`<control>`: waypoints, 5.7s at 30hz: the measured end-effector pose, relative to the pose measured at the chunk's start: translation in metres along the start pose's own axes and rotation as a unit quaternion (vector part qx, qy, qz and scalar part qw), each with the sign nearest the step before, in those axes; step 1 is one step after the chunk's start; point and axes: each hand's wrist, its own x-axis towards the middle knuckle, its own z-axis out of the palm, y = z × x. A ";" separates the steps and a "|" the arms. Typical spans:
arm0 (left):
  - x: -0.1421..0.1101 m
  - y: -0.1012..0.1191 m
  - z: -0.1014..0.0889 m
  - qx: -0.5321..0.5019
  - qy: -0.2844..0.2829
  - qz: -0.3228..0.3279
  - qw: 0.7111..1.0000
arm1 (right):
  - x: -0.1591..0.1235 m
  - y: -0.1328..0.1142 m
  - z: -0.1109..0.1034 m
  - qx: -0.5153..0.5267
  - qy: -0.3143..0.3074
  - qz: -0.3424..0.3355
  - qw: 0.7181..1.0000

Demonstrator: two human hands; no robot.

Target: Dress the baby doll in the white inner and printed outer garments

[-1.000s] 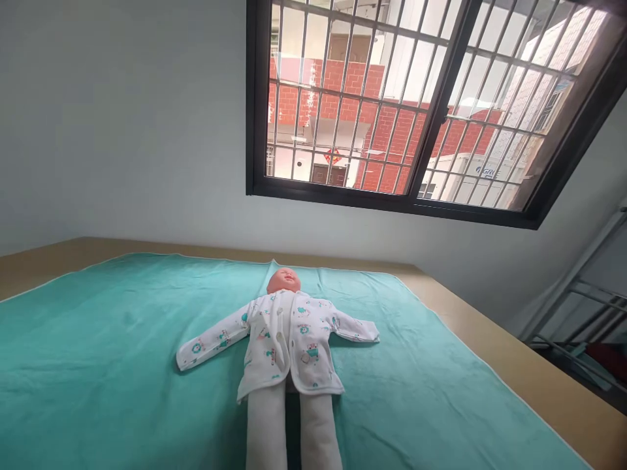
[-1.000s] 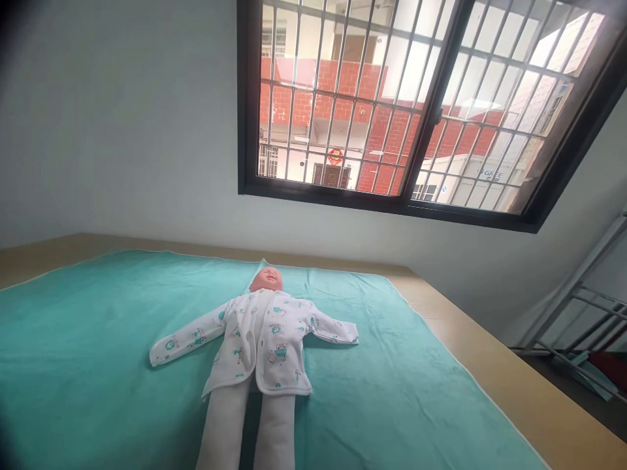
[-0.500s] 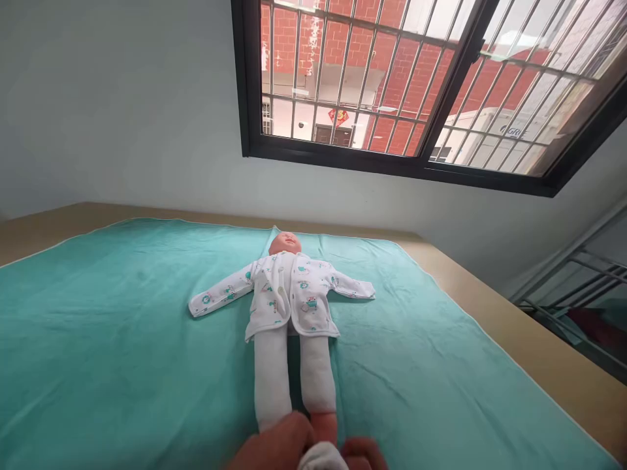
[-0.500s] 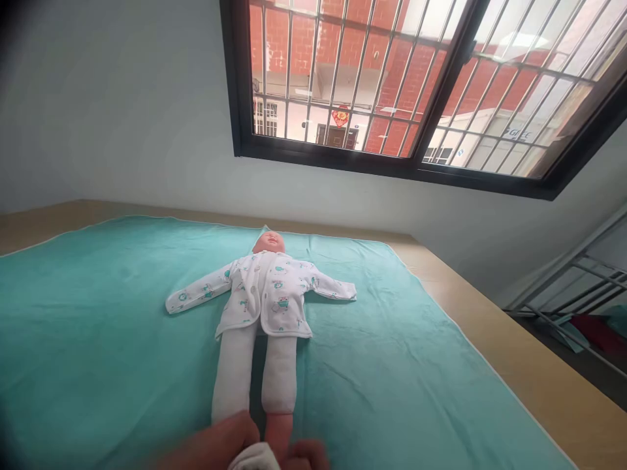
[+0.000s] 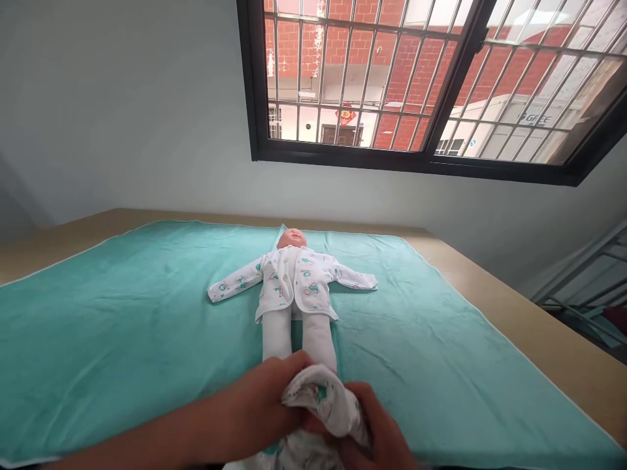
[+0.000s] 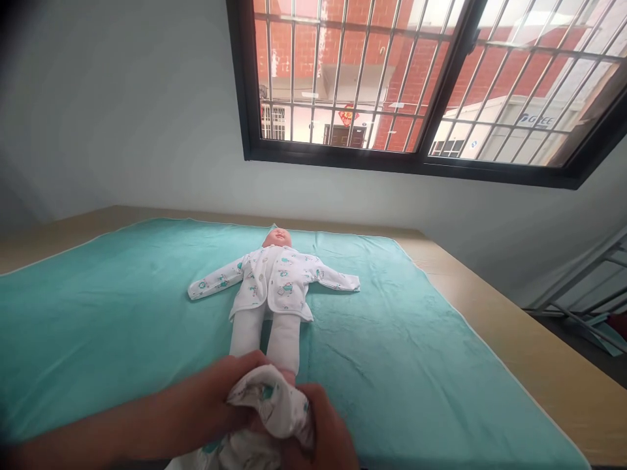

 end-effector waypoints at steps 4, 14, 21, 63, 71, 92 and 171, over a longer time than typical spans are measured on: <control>0.013 -0.016 0.000 -0.109 0.037 0.033 0.993 | 0.012 -0.025 -0.017 0.013 -0.003 -0.030 0.999; 0.022 -0.020 0.015 0.084 0.090 0.042 0.992 | 0.044 -0.009 -0.044 0.130 -0.106 0.001 0.986; 0.027 -0.025 0.012 0.156 0.133 0.081 0.975 | 0.055 -0.007 -0.049 0.126 -0.082 0.011 0.989; 0.049 -0.079 -0.066 -0.422 0.004 0.056 0.905 | 0.178 -0.051 0.013 0.232 -0.395 0.076 0.886; 0.049 -0.077 -0.071 -0.399 -0.022 0.018 0.917 | 0.178 -0.057 0.005 0.248 -0.416 0.045 0.874; 0.039 -0.067 -0.068 -0.289 0.003 0.036 0.957 | 0.188 -0.039 0.002 0.181 -0.452 -0.035 0.872; 0.017 -0.043 -0.016 -0.459 0.288 0.031 0.840 | 0.168 -0.075 -0.006 0.029 -0.485 -0.171 0.857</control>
